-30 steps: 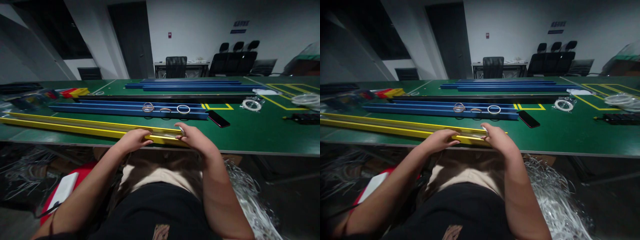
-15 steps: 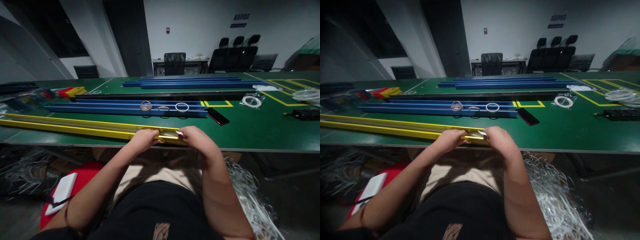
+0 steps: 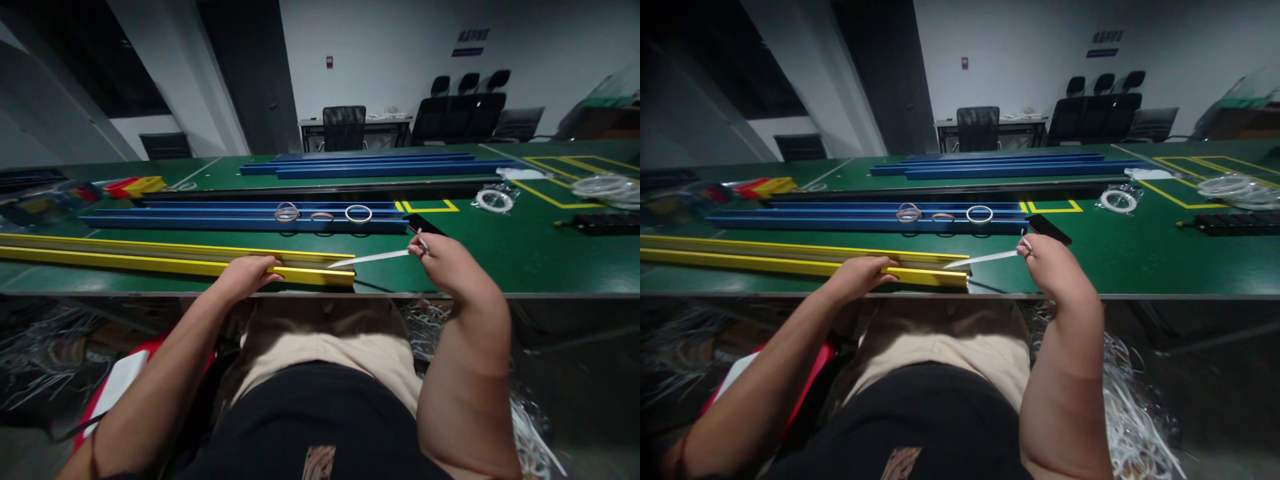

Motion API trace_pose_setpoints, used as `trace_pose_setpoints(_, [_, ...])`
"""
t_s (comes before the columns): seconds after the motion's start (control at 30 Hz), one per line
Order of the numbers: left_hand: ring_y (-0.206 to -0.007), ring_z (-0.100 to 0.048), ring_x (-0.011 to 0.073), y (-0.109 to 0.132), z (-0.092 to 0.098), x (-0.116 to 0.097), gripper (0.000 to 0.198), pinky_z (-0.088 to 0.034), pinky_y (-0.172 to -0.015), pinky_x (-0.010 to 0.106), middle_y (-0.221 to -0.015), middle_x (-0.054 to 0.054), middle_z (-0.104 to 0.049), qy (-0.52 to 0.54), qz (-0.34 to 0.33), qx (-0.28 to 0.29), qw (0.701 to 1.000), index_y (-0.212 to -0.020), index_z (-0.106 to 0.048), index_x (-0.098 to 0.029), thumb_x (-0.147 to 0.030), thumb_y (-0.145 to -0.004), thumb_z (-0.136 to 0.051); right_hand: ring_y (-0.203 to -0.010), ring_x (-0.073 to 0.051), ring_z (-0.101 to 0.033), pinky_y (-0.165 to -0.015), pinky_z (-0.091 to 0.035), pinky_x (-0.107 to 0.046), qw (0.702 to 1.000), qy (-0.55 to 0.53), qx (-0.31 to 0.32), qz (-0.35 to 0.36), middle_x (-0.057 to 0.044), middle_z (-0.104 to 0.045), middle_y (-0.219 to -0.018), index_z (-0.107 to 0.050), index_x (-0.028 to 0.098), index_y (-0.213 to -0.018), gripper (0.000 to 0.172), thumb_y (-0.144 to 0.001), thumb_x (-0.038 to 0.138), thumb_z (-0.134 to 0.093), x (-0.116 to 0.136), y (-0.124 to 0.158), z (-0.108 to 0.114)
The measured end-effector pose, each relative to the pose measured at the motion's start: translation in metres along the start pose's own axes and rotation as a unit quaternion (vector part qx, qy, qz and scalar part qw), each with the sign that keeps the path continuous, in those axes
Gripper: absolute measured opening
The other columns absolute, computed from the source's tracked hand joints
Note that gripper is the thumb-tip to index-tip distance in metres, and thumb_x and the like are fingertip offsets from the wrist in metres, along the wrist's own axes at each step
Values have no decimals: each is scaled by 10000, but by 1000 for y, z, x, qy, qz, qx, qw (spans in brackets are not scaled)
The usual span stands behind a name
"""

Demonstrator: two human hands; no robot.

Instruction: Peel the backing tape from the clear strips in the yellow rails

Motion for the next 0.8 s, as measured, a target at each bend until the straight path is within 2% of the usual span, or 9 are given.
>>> trace_pose_setpoints(0.07, [-974,-713,256,5,1,23,481,-478,-749,297,-1110,49,-766,6,32,12,999,-1190,-670,-312,-654,-895,-507,-723,-189,-557,-624,-344,-292,999,-20,-30,-19,-58,-661,-806,-609,209,-840,229,-940,356,-465,-2,4,13])
trace_pose_setpoints(0.13, [-930,-714,241,8,4,36,489,-469,-710,280,-1082,35,-772,19,51,17,998,-1184,-680,-322,-664,-879,-511,-660,-178,-524,-597,-330,-291,997,-37,-58,-36,-39,-620,-734,-577,215,-808,265,-936,427,-483,0,8,22])
trace_pose_setpoints(0.2, [-912,-710,231,8,6,39,487,-469,-700,270,-1069,29,-773,35,58,17,998,-1169,-692,-320,-659,-870,-513,-621,-162,-481,-583,-315,-289,996,-43,-68,-30,-14,-571,-687,-520,225,-771,315,-899,510,-561,9,8,23])
trace_pose_setpoints(0.27, [-920,-706,227,7,7,35,481,-477,-713,268,-1078,34,-771,50,51,18,997,-1169,-699,-305,-635,-872,-513,-633,-155,-462,-593,-315,-287,997,-44,-68,6,-4,-550,-701,-467,232,-758,372,-844,545,-649,23,4,19])
trace_pose_setpoints(0.4, [-967,-694,242,8,12,19,482,-493,-792,296,-1103,70,-760,56,26,-2,998,-1156,-713,-251,-594,-877,-520,-721,-171,-492,-662,-362,-292,993,-65,-71,62,-25,-545,-774,-432,235,-742,321,-870,449,-634,44,-4,6])
trace_pose_setpoints(0.53, [-968,-683,244,10,19,-3,449,-488,-808,315,-1071,78,-755,48,1,-21,999,-1117,-707,-234,-581,-907,-515,-820,-198,-551,-737,-422,-308,989,-109,-81,53,-42,-545,-835,-459,233,-785,151,-875,297,-561,46,-10,-7])
trace_pose_setpoints(0.63, [-964,-684,241,6,20,-24,426,-484,-795,317,-1078,74,-751,41,-14,-24,999,-1127,-691,-237,-569,-924,-518,-858,-190,-603,-751,-474,-302,975,-207,-76,33,-57,-555,-944,-466,230,-853,49,-852,202,-506,41,-14,-22])
trace_pose_setpoints(0.7, [-977,-685,242,0,20,-40,425,-483,-803,318,-1092,74,-749,40,-31,-25,998,-1153,-681,-242,-566,-933,-517,-836,-172,-622,-724,-496,-288,963,-262,-53,17,-63,-567,-1005,-492,226,-939,125,-841,154,-462,40,-17,-35])
trace_pose_setpoints(0.8, [-968,-686,235,-11,20,-62,418,-473,-787,307,-1059,70,-749,39,-58,-29,997,-1161,-675,-245,-562,-943,-512,-799,-160,-609,-688,-490,-271,963,-268,-13,23,-54,-596,-1010,-539,226,-1115,337,-817,111,-433,46,-22,-51])
Point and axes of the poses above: each hand's wrist, its own y-axis away from the middle knuckle, its own z-axis out of the back of the hand, x = y × z, the point moved 9 cm from there along -y, towards the middle knuckle
